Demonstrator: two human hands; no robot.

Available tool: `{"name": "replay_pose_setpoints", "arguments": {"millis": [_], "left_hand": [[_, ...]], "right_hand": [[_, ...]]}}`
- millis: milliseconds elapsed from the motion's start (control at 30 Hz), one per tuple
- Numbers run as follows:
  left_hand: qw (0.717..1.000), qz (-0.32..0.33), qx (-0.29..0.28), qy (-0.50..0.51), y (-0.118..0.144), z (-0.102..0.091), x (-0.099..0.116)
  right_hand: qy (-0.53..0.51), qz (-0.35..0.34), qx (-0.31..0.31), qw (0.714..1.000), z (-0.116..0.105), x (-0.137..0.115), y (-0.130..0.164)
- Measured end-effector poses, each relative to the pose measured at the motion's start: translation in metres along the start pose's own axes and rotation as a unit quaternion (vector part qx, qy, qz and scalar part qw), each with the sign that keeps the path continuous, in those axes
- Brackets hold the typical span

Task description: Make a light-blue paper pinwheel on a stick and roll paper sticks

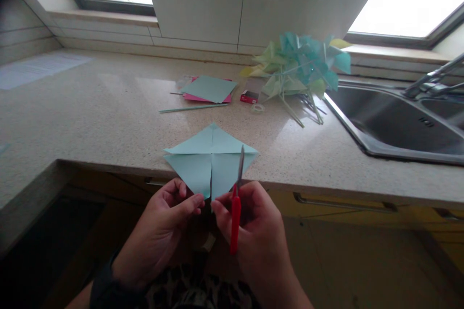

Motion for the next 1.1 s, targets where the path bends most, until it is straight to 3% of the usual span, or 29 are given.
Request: {"name": "replay_pose_setpoints", "arguments": {"millis": [300, 600, 800, 1100], "left_hand": [[0.999, -0.014, -0.032, 0.020, 0.0011, 0.0011, -0.0045], [0.998, -0.034, -0.040, 0.034, 0.0006, 0.0014, -0.0048], [0.992, -0.072, -0.106, -0.002, 0.0035, 0.0080, -0.0071], [0.992, -0.075, -0.097, -0.031, 0.0043, 0.0051, -0.0077]], "right_hand": [[-0.032, 0.042, -0.055, 0.997, 0.0132, 0.0009, -0.0054], [-0.031, 0.045, -0.039, 0.998, 0.0129, 0.0016, -0.0062], [-0.051, 0.055, -0.038, 0.996, 0.0133, 0.0019, -0.0053], [-0.023, 0.049, -0.036, 0.998, 0.0119, 0.0027, -0.0043]]}}
Point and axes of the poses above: each hand's wrist, its own y-axis away from the middle knuckle, its own z-axis out of the palm, x = y × z, the point moved 6 cm from there along -y, towards the middle knuckle, and after that the axes turned 7 degrees about z, right-handed, at the moved point
